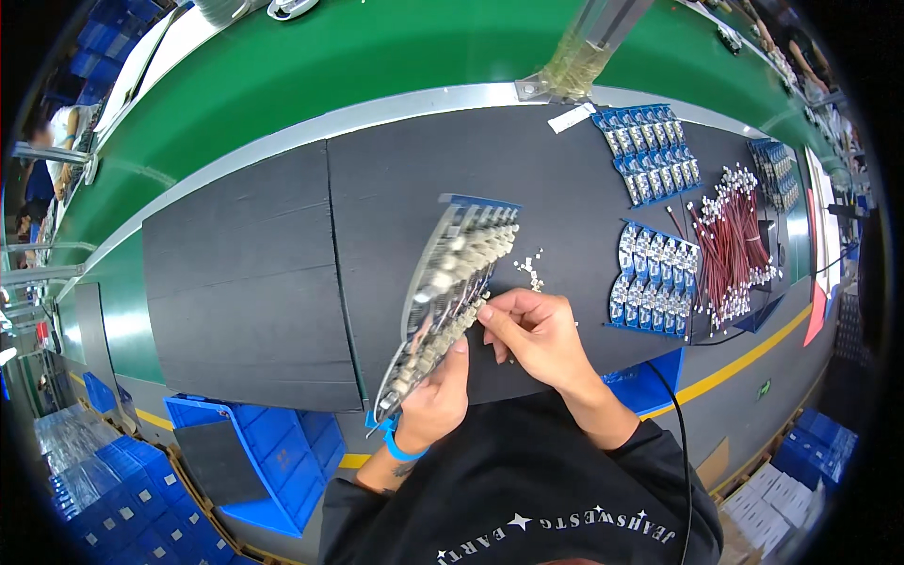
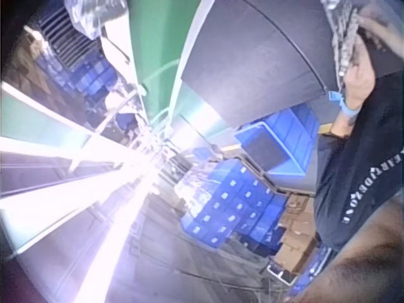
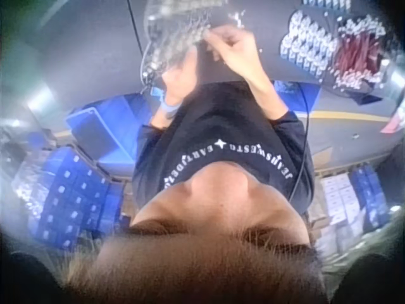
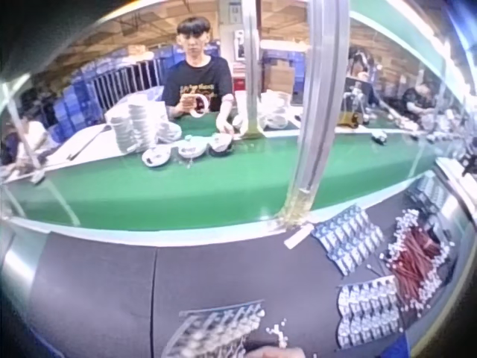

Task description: The recorder is assembling multiple LED arrays by inserting small components into circuit boards on a factory line.

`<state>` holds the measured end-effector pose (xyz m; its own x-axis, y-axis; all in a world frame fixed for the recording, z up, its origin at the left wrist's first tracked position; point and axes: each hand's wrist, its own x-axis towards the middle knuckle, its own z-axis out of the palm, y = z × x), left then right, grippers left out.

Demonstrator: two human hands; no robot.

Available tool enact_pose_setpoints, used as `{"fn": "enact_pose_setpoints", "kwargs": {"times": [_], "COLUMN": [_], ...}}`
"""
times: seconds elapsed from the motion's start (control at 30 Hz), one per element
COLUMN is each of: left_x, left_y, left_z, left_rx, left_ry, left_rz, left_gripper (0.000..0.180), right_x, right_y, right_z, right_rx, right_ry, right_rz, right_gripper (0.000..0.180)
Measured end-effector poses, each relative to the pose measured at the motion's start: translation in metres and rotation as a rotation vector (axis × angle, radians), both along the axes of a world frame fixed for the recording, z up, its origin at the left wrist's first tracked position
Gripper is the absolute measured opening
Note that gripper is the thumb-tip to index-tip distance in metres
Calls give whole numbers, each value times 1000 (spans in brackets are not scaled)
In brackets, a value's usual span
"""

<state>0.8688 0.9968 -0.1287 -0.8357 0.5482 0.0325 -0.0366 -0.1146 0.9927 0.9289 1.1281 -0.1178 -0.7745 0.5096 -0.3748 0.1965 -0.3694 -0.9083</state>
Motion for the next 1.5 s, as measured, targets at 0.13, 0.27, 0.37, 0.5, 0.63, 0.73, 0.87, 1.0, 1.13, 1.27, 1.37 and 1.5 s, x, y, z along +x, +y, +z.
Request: {"fn": "enact_pose_setpoints", "kwargs": {"times": [0.13,0.27,0.37,0.5,0.63,0.73,0.87,1.0,1.13,1.27,1.37,1.5], "left_x": [-3,-3,3,0,-4,-5,-3,-7,-6,-1,0,0], "left_y": [5,10,6,10,18,25,19,19,21,21,19,18], "left_z": [0,-13,-26,-13,-6,-4,-21,-16,-14,-19,-19,-15], "left_rx": [-191,-186,-110,-139,-265,-235,-153,-228,-119,-48,-6,76], "left_ry": [199,172,94,146,226,288,150,254,122,52,40,-55], "left_rz": [9,115,40,-14,-19,67,30,22,43,78,34,-24], "left_gripper": [26,25,26,29,32,28,27,18,21,22,28,28], "right_x": [1,5,2,-7,-7,-2,-2,-9,-12,-12,-14,-12], "right_y": [-2,-2,-2,0,1,2,4,0,-7,-12,-17,-10], "right_z": [-2,1,-2,-1,-8,-4,-10,-6,-9,-2,-2,-2], "right_rx": [295,432,398,108,76,163,373,168,90,35,65,77], "right_ry": [-138,-137,-46,-27,-67,-132,-44,66,132,198,285,212], "right_rz": [44,29,-18,-7,45,57,23,-75,-164,-241,-295,-99], "right_gripper": [16,15,16,18,20,21,20,18,17,12,13,9]}}
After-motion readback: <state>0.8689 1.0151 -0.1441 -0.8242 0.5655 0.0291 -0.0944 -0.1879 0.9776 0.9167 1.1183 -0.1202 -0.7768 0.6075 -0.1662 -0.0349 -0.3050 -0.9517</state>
